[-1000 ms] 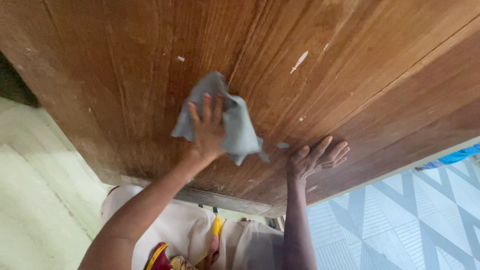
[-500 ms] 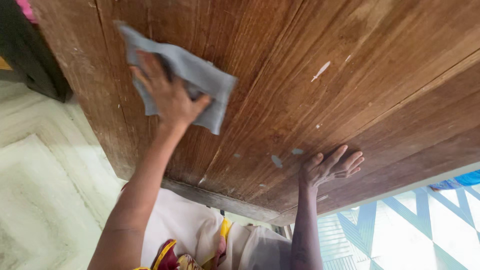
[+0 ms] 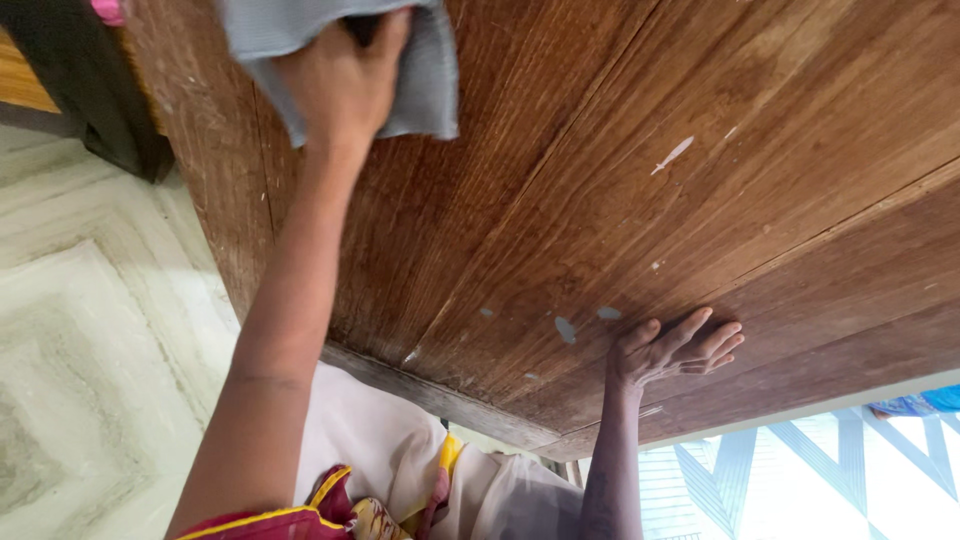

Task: The person wipes a wooden door with a cloth, cleaning the door surface and around the metal handle.

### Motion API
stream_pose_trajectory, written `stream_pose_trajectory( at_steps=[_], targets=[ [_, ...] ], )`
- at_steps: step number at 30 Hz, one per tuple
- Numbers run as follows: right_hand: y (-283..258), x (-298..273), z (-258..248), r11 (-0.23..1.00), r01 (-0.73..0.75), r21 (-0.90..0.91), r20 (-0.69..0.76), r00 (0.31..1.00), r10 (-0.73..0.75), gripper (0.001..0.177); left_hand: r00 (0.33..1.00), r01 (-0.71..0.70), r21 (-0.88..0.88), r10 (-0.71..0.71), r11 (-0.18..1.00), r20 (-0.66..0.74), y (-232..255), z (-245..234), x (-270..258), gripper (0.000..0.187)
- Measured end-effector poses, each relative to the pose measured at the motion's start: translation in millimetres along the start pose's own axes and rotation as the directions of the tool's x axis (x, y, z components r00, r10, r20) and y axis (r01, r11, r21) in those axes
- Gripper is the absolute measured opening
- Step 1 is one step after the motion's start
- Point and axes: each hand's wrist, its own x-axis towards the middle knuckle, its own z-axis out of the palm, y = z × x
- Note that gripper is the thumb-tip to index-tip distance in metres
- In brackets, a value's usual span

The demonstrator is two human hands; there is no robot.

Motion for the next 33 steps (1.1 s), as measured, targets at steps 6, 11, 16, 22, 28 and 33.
stream_pose_trajectory(
  at_steps=[6, 11, 16, 22, 28, 33],
  targets=[
    [2, -2, -3, 1.0, 0.006, 0.001, 0.021, 1.0, -0.006, 0.065, 0.743, -0.389, 0.138, 0.399, 0.911, -0.537, 60, 29, 18, 0.078],
    [2, -2, -3, 1.0, -0.009, 0.013, 0.021, 1.0, 0.009, 0.064, 0.931, -0.323, 0.049, 0.327, 0.945, -0.162, 102, 39, -19, 0.088],
    [-1, -1, -7, 1.0, -0.017, 0.022, 0.038, 0.999, 0.016, 0.065, 0.558, -0.557, 0.778, 0.824, 0.29, 0.093, 181, 51, -123, 0.078],
    [7, -3, 5, 0.999, -0.01, 0.04, -0.031, 0.999, 0.011, 0.063, 0.23, -0.922, -0.299, 0.969, 0.246, 0.088, 264, 98, -179, 0.09],
    [5, -4, 0, 0.999, -0.027, 0.046, 0.009, 1.0, 0.027, 0.064, 0.555, -0.74, -0.35, 0.815, 0.575, 0.168, 310, 66, -84, 0.093],
    [4, -4, 1, 0.997, -0.024, 0.077, -0.034, 0.999, 0.027, 0.062, 0.634, -0.611, -0.303, 0.681, 0.732, 0.367, 324, 25, -60, 0.085]
  ],
)
